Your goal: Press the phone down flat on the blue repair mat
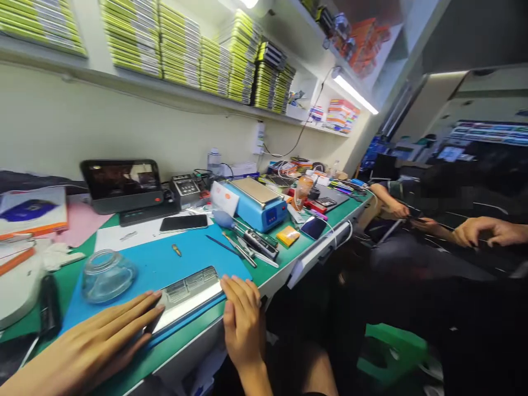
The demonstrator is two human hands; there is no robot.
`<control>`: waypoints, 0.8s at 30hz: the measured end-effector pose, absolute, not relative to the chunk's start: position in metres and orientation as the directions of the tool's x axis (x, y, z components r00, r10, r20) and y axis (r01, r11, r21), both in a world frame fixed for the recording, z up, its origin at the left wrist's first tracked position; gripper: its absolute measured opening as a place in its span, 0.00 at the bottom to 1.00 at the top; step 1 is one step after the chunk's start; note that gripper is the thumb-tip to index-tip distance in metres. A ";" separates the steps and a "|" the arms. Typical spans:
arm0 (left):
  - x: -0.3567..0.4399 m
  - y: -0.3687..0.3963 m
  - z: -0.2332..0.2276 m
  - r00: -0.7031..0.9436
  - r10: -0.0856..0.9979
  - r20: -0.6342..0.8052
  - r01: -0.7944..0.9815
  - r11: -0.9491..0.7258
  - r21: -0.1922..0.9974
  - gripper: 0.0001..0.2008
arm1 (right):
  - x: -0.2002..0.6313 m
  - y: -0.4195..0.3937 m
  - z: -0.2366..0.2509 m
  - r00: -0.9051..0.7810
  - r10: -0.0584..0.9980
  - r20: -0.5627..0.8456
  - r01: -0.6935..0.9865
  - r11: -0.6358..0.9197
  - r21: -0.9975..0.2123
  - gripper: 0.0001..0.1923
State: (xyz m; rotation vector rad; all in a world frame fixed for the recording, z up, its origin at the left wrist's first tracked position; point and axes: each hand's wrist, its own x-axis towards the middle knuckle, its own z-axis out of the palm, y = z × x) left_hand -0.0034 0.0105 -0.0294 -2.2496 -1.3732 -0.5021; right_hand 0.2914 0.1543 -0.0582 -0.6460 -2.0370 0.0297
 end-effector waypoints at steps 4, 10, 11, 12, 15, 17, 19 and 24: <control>0.000 0.017 0.009 0.508 0.670 0.541 0.861 -0.384 -0.333 0.28 | 0.290 0.159 -0.060 -0.395 0.425 0.815 0.416 0.873 -0.254 0.24; 0.016 0.018 0.019 0.405 0.733 0.547 0.910 -0.382 -0.161 0.21 | 0.287 0.162 -0.062 -0.384 0.415 0.825 0.402 0.879 -0.255 0.24; 0.016 0.016 0.020 0.387 0.745 0.543 0.917 -0.373 -0.141 0.20 | 0.287 0.163 -0.063 -0.381 0.414 0.827 0.399 0.880 -0.257 0.24; 0.015 0.015 0.021 0.370 0.756 0.540 0.924 -0.362 -0.125 0.20 | 0.286 0.163 -0.063 -0.379 0.414 0.828 0.396 0.881 -0.259 0.24; 0.016 0.012 0.023 0.339 0.778 0.529 0.935 -0.342 -0.098 0.20 | 0.286 0.163 -0.064 -0.380 0.415 0.827 0.394 0.881 -0.261 0.24; 0.017 0.013 0.024 0.335 0.782 0.525 0.935 -0.345 -0.083 0.20 | 0.286 0.163 -0.065 -0.383 0.417 0.824 0.399 0.879 -0.260 0.24; 0.018 0.014 0.024 0.339 0.779 0.527 0.932 -0.355 -0.075 0.21 | 0.286 0.163 -0.064 -0.384 0.419 0.823 0.404 0.878 -0.258 0.24; 0.011 0.015 0.012 0.335 0.781 0.527 0.928 -0.370 -0.041 0.22 | 0.286 0.161 -0.061 -0.383 0.429 0.818 0.412 0.872 -0.265 0.23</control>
